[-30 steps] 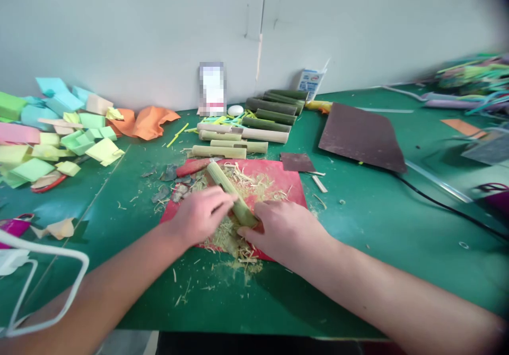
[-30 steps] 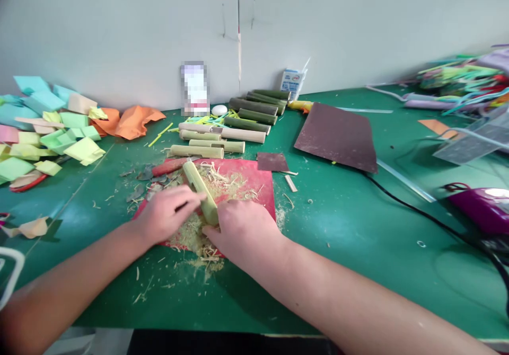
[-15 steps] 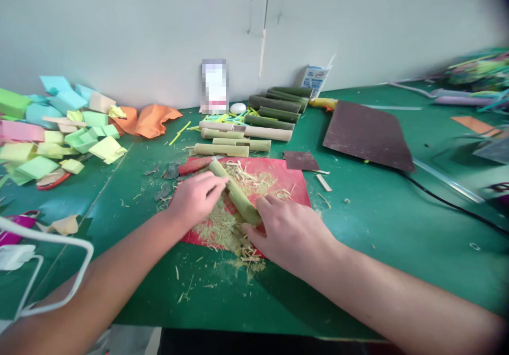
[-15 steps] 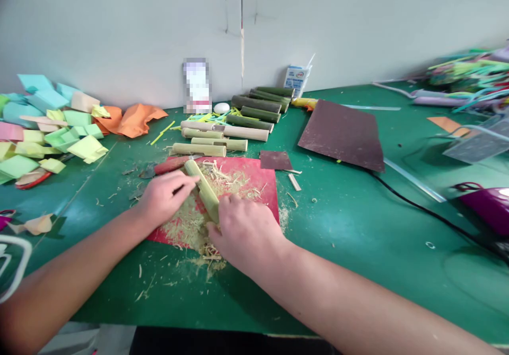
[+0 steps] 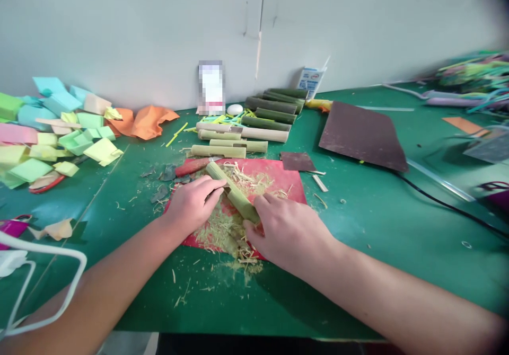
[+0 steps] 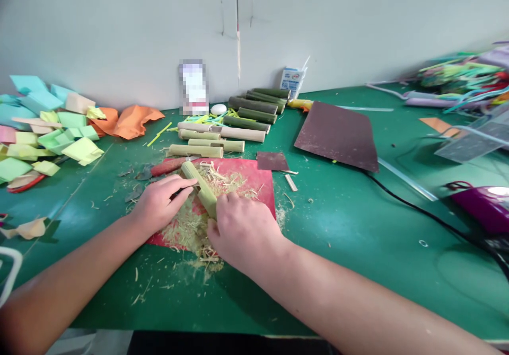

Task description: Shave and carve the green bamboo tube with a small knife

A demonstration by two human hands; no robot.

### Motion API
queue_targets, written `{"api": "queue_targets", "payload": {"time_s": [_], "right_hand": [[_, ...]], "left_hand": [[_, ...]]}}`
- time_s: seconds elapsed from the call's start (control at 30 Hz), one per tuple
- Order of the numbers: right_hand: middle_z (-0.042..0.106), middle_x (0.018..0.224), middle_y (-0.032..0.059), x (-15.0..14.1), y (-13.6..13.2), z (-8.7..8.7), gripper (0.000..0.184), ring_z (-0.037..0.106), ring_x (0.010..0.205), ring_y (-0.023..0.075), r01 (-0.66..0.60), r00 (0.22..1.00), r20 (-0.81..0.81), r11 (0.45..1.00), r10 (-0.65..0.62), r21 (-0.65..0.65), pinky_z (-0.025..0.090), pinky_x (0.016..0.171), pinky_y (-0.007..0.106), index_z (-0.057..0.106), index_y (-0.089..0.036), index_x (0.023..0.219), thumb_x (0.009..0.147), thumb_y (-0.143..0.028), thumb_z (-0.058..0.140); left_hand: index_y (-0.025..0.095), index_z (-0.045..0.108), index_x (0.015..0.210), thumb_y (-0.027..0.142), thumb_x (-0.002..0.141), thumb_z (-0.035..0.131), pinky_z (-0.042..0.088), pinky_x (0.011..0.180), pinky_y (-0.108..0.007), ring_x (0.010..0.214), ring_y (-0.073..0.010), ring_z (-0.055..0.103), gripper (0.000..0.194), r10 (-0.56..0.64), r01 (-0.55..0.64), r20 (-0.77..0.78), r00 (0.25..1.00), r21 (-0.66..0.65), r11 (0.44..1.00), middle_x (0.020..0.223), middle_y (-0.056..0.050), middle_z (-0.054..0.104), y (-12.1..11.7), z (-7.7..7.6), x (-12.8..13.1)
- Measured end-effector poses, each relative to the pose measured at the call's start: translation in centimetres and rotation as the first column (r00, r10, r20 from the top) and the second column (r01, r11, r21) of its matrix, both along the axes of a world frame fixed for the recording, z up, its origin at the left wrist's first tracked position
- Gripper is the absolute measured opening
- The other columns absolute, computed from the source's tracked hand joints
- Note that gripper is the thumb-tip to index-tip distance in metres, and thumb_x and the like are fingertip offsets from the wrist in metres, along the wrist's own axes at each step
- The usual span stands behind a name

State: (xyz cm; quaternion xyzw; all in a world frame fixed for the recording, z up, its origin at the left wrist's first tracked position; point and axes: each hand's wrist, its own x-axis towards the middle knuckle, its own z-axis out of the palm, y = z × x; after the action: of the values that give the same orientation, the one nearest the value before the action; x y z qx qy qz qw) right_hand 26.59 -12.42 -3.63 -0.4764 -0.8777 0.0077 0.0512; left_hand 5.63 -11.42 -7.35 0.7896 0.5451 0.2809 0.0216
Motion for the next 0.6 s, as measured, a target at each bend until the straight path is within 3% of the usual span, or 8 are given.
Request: {"api": "queue_targets", "payload": {"time_s": [0.13, 0.3, 0.5, 0.6], "right_hand": [[0.059, 0.069, 0.0029, -0.1, 0.2, 0.3, 0.027, 0.06, 0.059, 0.0176, 0.013, 0.999, 0.052, 0.997, -0.01, -0.07, 0.025, 0.045, 0.026, 0.054, -0.018, 0.076, 0.08, -0.045, 0.052], [0.06, 0.07, 0.0043, -0.2, 0.1, 0.7, 0.021, 0.06, 0.059, 0.0176, 0.033, 0.995, 0.093, 0.99, -0.02, -0.139, 0.028, 0.045, 0.027, 0.055, -0.018, 0.075, 0.08, -0.037, 0.051], [0.061, 0.071, 0.0051, -0.3, -0.1, 0.7, 0.019, 0.061, 0.062, 0.02, 0.009, 0.996, 0.086, 0.993, 0.001, -0.121, 0.029, 0.046, 0.028, 0.056, -0.018, 0.078, 0.08, -0.036, 0.051], [0.061, 0.072, 0.0052, -0.3, -0.1, 0.8, 0.017, 0.061, 0.061, 0.0195, 0.012, 0.996, 0.093, 0.992, 0.0, -0.129, 0.029, 0.046, 0.028, 0.056, -0.018, 0.078, 0.079, -0.034, 0.052]], "left_hand": [[0.019, 0.066, 0.104, 0.022, 0.088, 0.051, 0.052, 0.08, -0.03, 0.085, -0.0166, 0.065, 0.022, 0.016, -0.016, 0.011, 1.0, 0.043, 0.999, 0.094, -0.005, 0.069, -0.1, 0.0, 0.2], [0.017, 0.066, 0.105, 0.021, 0.09, 0.048, 0.052, 0.07, -0.026, 0.079, -0.015, 0.065, 0.023, -0.113, 0.113, 0.013, 0.994, 0.0, 0.994, 0.09, -0.006, 0.069, -0.4, 0.5, 0.9], [0.017, 0.067, 0.1, 0.022, 0.09, 0.049, 0.051, 0.078, -0.029, 0.084, -0.0168, 0.064, 0.021, -0.004, 0.0, 0.039, 0.999, 0.102, 0.995, 0.091, -0.007, 0.068, 0.8, 0.2, -0.2], [0.017, 0.066, 0.102, 0.022, 0.09, 0.048, 0.051, 0.076, -0.027, 0.084, -0.0157, 0.064, 0.022, -0.086, 0.084, 0.029, 0.996, 0.053, 0.995, 0.092, -0.006, 0.068, 0.6, 0.2, 0.1]]}}
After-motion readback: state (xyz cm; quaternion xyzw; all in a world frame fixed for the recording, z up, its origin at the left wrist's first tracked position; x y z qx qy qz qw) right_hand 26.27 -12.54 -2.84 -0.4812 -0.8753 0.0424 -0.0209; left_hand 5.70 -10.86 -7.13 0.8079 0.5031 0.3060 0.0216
